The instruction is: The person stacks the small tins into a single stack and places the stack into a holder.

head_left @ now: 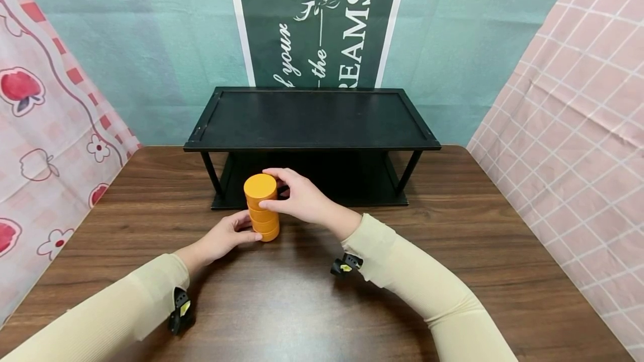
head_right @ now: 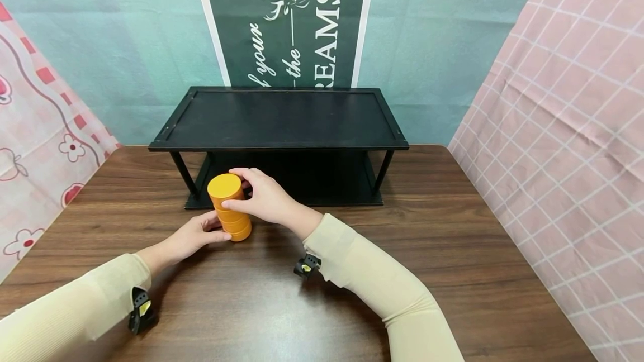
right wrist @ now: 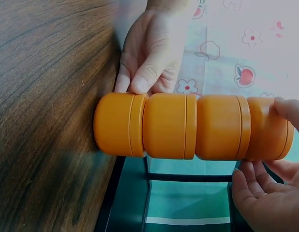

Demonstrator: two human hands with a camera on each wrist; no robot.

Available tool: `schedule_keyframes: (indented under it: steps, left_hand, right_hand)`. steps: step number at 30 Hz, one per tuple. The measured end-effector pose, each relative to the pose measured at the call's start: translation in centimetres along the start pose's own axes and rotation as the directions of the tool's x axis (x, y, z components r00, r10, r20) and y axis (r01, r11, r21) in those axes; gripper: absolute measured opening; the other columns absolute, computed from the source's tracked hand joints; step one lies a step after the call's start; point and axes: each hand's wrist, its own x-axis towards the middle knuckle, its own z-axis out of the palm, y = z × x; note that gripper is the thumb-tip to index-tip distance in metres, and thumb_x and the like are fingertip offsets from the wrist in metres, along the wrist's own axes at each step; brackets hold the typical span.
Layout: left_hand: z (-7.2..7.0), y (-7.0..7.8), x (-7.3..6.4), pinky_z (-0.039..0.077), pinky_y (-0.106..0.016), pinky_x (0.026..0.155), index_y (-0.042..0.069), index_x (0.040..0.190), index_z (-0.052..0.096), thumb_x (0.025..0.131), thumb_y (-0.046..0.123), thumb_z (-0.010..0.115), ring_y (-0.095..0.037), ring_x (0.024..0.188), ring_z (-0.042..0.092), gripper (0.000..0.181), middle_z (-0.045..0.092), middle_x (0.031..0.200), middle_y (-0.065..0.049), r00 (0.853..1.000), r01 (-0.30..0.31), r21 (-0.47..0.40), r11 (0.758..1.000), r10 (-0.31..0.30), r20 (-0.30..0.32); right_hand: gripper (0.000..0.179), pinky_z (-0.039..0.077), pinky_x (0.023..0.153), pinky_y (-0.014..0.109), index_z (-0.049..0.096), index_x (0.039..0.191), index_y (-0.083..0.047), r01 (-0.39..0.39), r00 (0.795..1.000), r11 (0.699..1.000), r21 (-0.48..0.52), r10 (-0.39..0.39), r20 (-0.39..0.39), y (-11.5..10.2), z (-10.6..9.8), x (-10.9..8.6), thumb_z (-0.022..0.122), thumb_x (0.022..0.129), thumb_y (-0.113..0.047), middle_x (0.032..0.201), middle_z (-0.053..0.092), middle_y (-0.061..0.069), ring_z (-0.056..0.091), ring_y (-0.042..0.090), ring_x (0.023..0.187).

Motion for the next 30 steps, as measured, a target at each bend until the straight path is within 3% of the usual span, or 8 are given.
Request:
schedule_keyframes:
  steps: [8,15,23,30]
  left_hand:
    - [0.0,0.1,0.0,0.033,-0.05,0.102,0.002,0.136,0.042,0.087,0.021,0.068,-0.031,0.123,0.045,0.059,0.049,0.133,-0.014,1.0,0.008,-0.001,1.0,-0.008,-0.003]
    - [0.0,0.1,0.0,0.033,-0.05,0.102,0.002,0.136,0.042,0.086,0.02,0.068,-0.031,0.123,0.045,0.059,0.049,0.133,-0.014,1.0,0.004,0.0,1.0,-0.004,-0.005]
    - [0.1,0.1,-0.1,0.033,-0.05,0.102,0.002,0.137,0.042,0.086,0.02,0.068,-0.031,0.123,0.044,0.059,0.048,0.134,-0.015,1.0,0.005,-0.003,1.0,-0.005,-0.001]
    - [0.1,0.0,-0.1,0.035,-0.047,0.101,0.001,0.136,0.043,0.086,0.018,0.068,-0.03,0.122,0.045,0.058,0.05,0.132,-0.015,1.0,-0.005,0.001,1.0,0.005,-0.01]
  right_hand:
    - [0.067,0.048,0.088,0.03,0.042,0.137,-0.008,-0.025,0.999,1.0,-0.018,0.025,0.022,0.3,-0.2,-0.3,0.074,0.081,-0.027,0.126,0.05,0.004,0.052,0.014,0.104]
    - [0.073,0.047,0.089,0.031,0.039,0.139,-0.009,-0.069,0.994,0.997,-0.023,0.071,0.086,2.1,0.2,-0.9,0.075,0.08,-0.029,0.131,0.048,0.005,0.05,0.017,0.111]
    - [0.073,0.045,0.091,0.029,0.039,0.138,-0.006,-0.105,0.98,0.994,-0.027,0.108,0.166,4.3,1.8,-1.3,0.076,0.079,-0.027,0.127,0.051,0.008,0.052,0.021,0.112]
    - [0.072,0.042,0.094,0.026,0.042,0.134,-0.001,-0.132,0.966,0.99,-0.041,0.138,0.219,5.2,3.5,-1.1,0.079,0.075,-0.022,0.123,0.054,0.009,0.054,0.017,0.108]
